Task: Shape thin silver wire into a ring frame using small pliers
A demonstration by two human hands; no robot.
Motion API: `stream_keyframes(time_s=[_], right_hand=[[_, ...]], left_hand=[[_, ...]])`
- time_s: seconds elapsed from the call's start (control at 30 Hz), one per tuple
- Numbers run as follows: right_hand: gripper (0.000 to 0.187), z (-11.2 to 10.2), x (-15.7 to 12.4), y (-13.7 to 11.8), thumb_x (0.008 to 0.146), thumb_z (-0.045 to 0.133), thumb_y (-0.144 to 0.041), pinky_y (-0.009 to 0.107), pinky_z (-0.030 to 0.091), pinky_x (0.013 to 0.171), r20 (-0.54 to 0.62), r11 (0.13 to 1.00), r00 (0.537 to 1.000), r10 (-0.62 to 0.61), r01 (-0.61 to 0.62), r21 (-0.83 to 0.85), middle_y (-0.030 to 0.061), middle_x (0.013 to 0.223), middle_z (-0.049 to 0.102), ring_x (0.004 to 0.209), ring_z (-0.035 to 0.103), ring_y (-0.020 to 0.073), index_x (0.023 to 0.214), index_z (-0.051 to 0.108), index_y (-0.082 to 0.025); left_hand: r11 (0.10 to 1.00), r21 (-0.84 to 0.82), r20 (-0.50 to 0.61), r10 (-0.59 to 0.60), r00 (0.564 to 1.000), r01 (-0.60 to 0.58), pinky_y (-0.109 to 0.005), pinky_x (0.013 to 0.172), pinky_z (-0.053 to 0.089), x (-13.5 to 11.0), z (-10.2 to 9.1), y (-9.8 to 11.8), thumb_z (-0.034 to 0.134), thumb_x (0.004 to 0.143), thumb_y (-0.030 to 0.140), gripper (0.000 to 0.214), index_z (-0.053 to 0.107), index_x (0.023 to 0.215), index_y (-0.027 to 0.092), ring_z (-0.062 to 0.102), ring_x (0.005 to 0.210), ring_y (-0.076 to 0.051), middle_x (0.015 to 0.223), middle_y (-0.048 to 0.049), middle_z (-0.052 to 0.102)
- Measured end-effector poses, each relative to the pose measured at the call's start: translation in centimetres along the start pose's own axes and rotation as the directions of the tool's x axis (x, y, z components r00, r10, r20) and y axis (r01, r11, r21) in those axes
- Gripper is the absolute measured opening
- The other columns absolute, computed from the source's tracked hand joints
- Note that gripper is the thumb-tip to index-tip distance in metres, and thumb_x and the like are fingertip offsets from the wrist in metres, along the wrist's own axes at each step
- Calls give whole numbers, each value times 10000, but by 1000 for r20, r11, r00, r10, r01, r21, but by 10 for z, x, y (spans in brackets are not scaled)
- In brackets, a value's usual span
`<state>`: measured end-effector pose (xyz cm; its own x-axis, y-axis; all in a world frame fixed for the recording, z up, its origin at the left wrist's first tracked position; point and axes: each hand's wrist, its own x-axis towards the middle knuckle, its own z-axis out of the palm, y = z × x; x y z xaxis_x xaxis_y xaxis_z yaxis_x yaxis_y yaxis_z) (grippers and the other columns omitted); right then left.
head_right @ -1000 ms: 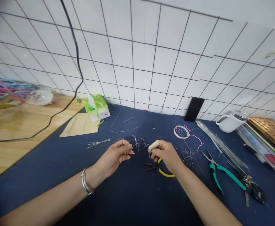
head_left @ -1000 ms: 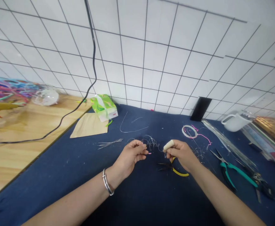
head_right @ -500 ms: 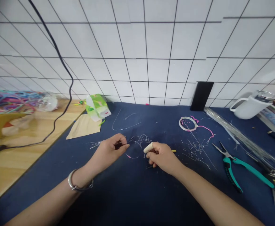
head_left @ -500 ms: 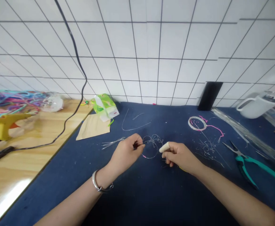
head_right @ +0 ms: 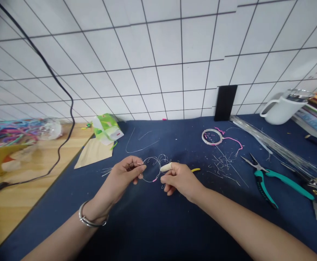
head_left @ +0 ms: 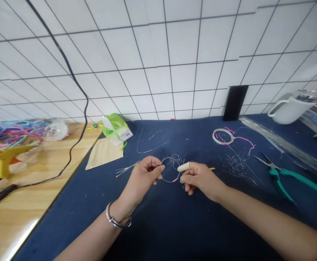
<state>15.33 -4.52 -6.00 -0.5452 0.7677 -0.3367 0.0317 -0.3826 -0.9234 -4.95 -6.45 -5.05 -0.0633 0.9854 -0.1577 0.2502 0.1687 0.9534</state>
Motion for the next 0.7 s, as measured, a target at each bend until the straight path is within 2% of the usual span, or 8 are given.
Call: stream_keyframes(time_s=[0.2,0.37,0.53,0.7], right_hand=[[304,6,-2,5,715,641,-211,194,490,451,43,996,999,33,-36,84,-21,682,567,516,553,72,1001,549,-162],[287,9,-1,13,701,666,-243,186,486,443,88,987,994,68,-80,140,-41,624,542,494,539,65,958,567,-160],[241,7,0,12,719,657,-247,174,482,466,71,975,995,74,-88,206,-37,620,542,502,527,54,928,587,-148],[238,5,-1,9,724,657,-233,178,483,485,122,973,988,93,-116,199,-32,601,557,493,528,54,937,596,-148]], left_hand=[[1000,14,-24,19,1000,-19,-188,445,406,-2,9,-5,589,752,337,175,504,794,189,522,545,-105,594,28,535],[984,163,-10,75,997,-72,-207,471,403,-4,10,-6,556,779,334,149,500,779,196,491,517,-101,594,28,535],[857,469,-79,278,957,-211,-225,546,394,-7,4,-2,562,765,280,87,538,797,203,505,574,-108,669,17,550],[777,574,-72,362,929,-259,-227,565,396,-6,2,-3,559,757,238,80,562,827,198,523,599,-112,689,15,569]])
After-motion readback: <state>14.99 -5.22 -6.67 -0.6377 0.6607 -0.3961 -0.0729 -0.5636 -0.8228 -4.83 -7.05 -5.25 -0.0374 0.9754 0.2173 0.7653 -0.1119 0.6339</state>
